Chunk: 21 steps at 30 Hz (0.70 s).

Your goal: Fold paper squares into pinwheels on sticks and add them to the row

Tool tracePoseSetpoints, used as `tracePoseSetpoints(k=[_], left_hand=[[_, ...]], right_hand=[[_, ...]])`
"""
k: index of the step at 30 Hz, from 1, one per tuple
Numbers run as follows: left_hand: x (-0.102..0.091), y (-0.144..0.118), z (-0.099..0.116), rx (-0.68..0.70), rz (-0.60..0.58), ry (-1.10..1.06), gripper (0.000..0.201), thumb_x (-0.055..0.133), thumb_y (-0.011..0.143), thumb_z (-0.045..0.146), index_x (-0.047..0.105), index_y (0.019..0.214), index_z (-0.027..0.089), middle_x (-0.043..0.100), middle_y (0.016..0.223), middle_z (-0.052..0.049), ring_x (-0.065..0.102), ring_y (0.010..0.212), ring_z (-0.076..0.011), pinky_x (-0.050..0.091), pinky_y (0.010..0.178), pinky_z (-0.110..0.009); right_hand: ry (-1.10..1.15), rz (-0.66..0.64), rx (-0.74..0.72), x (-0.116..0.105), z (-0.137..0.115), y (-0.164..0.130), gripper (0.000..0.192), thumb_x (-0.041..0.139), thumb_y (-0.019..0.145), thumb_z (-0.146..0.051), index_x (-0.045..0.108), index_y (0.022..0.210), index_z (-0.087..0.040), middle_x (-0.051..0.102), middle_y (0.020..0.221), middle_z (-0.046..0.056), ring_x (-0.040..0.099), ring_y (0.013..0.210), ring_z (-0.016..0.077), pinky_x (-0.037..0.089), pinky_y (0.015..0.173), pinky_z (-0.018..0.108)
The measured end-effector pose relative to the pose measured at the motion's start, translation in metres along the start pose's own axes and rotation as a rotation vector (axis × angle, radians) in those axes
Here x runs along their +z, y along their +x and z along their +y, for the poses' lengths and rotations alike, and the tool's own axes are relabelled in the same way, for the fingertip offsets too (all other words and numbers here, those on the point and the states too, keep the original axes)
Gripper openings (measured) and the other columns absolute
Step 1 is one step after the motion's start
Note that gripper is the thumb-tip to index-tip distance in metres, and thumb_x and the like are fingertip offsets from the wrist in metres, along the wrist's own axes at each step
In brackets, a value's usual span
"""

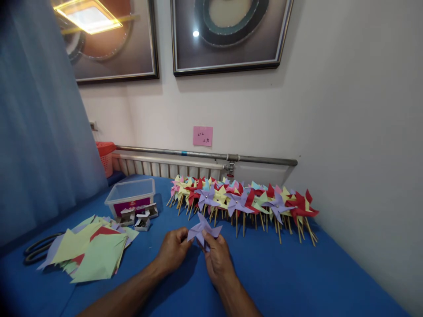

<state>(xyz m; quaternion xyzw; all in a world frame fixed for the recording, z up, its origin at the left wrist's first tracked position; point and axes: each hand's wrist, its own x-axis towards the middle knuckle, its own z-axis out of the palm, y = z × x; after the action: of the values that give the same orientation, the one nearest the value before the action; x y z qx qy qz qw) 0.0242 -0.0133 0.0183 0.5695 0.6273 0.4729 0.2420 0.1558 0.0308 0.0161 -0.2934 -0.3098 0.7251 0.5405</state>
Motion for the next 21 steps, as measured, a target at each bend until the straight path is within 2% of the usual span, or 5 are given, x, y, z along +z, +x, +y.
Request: tracePoseSetpoints(k=[15, 21], left_hand=[[0.0006, -0.0005, -0.0003, -0.007, -0.003, 0.042, 0.022, 0.056, 0.086, 0.028, 0.057, 0.067, 0.017, 0.056, 0.061, 0.002, 0.047, 0.060, -0.0125, 0.028, 0.058, -0.026], [-0.0013, -0.0005, 0.0023, -0.025, 0.006, 0.026, 0.022, 0.057, 0.085, 0.027, 0.057, 0.066, 0.017, 0.056, 0.060, 0.003, 0.047, 0.060, -0.0125, 0.028, 0.058, -0.026]], right_hand=[[0.025, -0.006, 0.009, -0.0048, 0.0024, 0.0030, 0.043, 0.100, 0.049, -0.030, 0.077, 0.082, -0.018, 0.079, 0.080, 0.003, 0.073, 0.079, 0.0220, 0.058, 0.078, 0.035], [0.024, -0.004, 0.002, -0.0022, 0.0008, 0.0010, 0.042, 0.100, 0.048, -0.030, 0.077, 0.080, -0.018, 0.078, 0.079, 0.003, 0.074, 0.081, 0.0237, 0.058, 0.079, 0.036]])
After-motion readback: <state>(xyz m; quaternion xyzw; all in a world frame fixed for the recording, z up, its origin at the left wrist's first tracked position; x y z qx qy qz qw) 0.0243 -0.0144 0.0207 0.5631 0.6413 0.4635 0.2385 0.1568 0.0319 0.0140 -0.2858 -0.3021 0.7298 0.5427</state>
